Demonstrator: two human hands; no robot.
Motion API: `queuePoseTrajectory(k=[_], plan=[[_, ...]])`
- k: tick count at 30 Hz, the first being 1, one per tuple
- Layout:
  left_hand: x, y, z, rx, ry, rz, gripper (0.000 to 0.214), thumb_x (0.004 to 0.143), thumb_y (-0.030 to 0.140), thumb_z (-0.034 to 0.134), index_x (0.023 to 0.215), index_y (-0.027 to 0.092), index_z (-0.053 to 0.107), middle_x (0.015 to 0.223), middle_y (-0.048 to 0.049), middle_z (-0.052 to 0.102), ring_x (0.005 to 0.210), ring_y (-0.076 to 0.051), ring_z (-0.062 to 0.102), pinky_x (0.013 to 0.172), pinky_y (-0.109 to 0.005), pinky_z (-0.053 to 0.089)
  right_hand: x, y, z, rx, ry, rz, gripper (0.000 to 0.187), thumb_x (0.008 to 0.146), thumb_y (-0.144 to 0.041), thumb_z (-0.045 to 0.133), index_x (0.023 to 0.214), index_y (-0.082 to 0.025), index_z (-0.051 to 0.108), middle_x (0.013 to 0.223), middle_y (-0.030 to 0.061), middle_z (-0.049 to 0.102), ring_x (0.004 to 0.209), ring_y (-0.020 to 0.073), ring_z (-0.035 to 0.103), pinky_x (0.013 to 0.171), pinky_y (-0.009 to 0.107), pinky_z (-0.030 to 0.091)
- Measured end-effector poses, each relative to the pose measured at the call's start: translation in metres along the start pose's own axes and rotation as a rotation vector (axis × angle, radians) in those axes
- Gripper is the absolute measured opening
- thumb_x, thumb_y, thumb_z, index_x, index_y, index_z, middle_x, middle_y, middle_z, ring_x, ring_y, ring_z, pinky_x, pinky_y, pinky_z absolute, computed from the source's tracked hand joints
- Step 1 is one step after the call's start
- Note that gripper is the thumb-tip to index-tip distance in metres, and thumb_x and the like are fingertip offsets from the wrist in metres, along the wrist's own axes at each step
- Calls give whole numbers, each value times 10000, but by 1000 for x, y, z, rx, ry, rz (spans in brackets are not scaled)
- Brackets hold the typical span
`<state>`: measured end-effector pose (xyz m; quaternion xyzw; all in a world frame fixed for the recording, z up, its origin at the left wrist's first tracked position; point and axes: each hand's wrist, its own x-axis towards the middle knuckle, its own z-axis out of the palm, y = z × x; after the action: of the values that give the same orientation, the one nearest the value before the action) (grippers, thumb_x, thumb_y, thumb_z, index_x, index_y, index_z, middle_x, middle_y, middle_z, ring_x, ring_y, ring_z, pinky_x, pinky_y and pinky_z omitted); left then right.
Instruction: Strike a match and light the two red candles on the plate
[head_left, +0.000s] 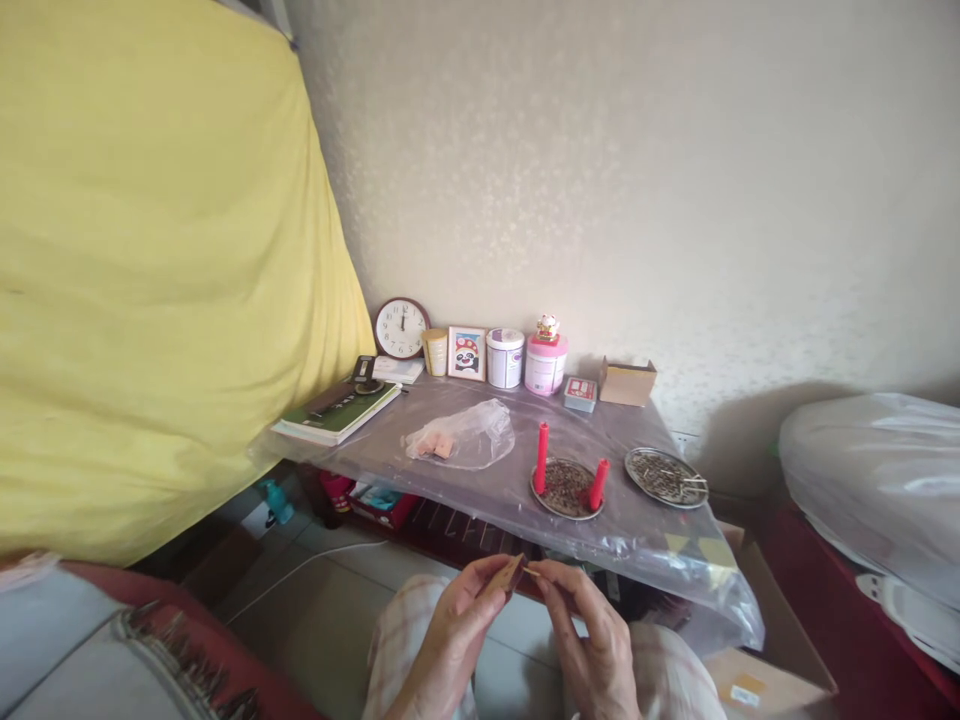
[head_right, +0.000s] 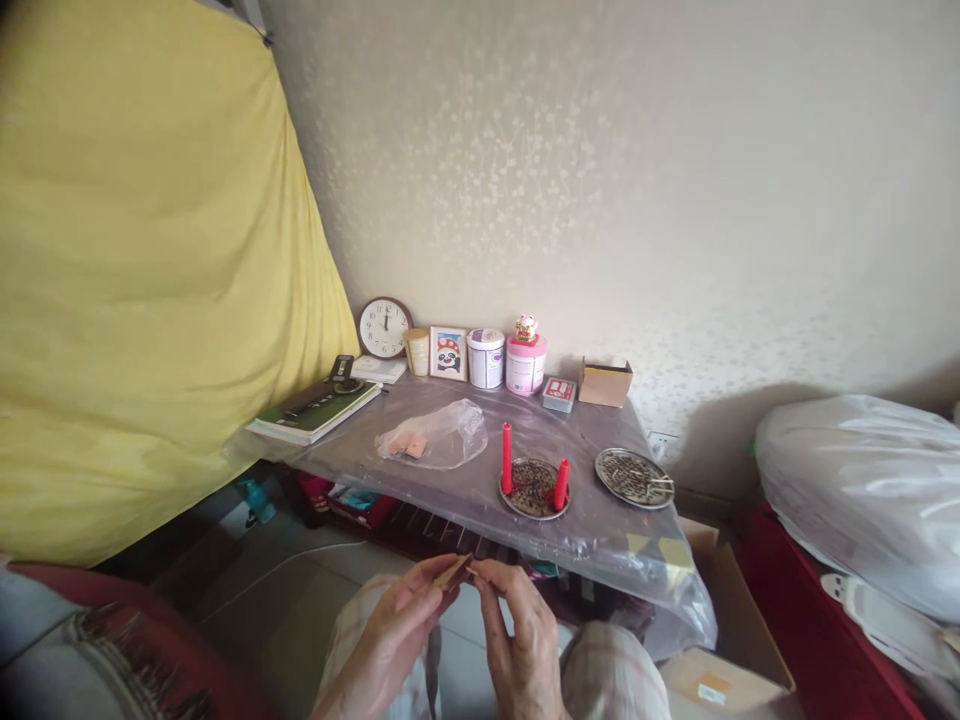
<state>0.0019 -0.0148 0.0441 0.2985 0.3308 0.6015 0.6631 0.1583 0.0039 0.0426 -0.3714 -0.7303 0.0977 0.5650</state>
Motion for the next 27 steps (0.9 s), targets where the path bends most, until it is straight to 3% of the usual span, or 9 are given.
queuePoseTrajectory(k=[12,27], plan=[[1,4,-2,-58,-53,18,304,825,263,670,1106,156,715,1135,-116,758,1142,-260,621,1097,-435,368,8,-6,0,43,-42,-31,205,956,-132,571,1107,-239,657,969,32,748,884,149,721,811,222,575],[14,7,15,-19,54,64,304,706,391,803,910,179,728,912,-60,750,905,-213,648,935,-388,455,22,-8,-2,-2,67,-131,205,929,-60,556,1039,-217,627,965,47,736,892,155,701,821,238,558]])
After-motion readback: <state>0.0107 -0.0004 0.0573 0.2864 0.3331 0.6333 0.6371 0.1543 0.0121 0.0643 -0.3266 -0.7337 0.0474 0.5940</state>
